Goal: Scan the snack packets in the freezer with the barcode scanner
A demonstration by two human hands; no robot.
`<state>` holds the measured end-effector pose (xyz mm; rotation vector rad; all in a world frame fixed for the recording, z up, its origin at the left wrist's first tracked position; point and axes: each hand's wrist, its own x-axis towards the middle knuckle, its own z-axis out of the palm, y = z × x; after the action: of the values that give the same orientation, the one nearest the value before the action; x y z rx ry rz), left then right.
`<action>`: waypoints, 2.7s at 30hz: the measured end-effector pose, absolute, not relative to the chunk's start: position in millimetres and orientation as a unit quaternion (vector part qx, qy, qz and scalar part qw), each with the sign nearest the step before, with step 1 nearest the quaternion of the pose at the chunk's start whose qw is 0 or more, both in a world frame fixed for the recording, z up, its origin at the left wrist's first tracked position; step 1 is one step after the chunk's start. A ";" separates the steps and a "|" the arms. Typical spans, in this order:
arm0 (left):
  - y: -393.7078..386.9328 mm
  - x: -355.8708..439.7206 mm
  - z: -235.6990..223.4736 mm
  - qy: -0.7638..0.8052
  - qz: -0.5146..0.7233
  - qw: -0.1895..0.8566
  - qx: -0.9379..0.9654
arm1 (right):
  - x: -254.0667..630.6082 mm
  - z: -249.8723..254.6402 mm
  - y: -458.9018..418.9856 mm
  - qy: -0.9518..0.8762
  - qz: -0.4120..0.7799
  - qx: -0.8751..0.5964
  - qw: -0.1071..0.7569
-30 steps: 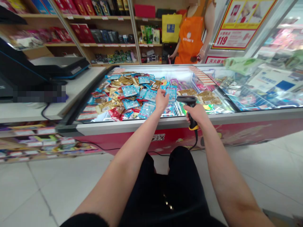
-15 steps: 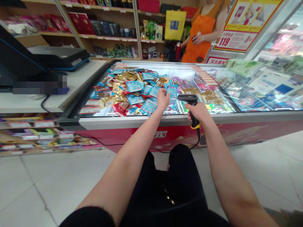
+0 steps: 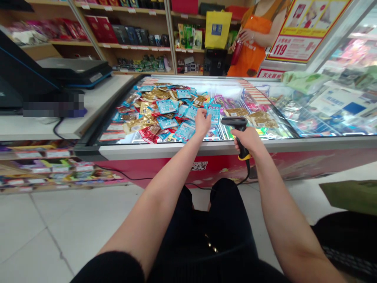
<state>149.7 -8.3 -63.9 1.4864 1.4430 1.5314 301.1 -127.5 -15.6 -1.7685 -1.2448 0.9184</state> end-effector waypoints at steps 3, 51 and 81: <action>-8.5 150.0 -63.2 0.537 0.572 0.279 0.554 | 302.3 -16.1 -128.2 -0.490 0.360 -0.692 0.390; 16.0 -18.0 -0.2 0.743 0.335 0.057 0.576 | 229.5 -0.6 -92.4 -0.527 0.383 -0.645 0.399; 41.3 315.2 -34.1 0.476 0.120 0.119 0.863 | 435.2 -37.5 -115.1 -0.323 0.366 -0.695 0.528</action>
<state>315.2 41.3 -34.1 2.5231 1.3910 0.3494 435.2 -115.1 -37.5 -1.6613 -0.7712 0.8734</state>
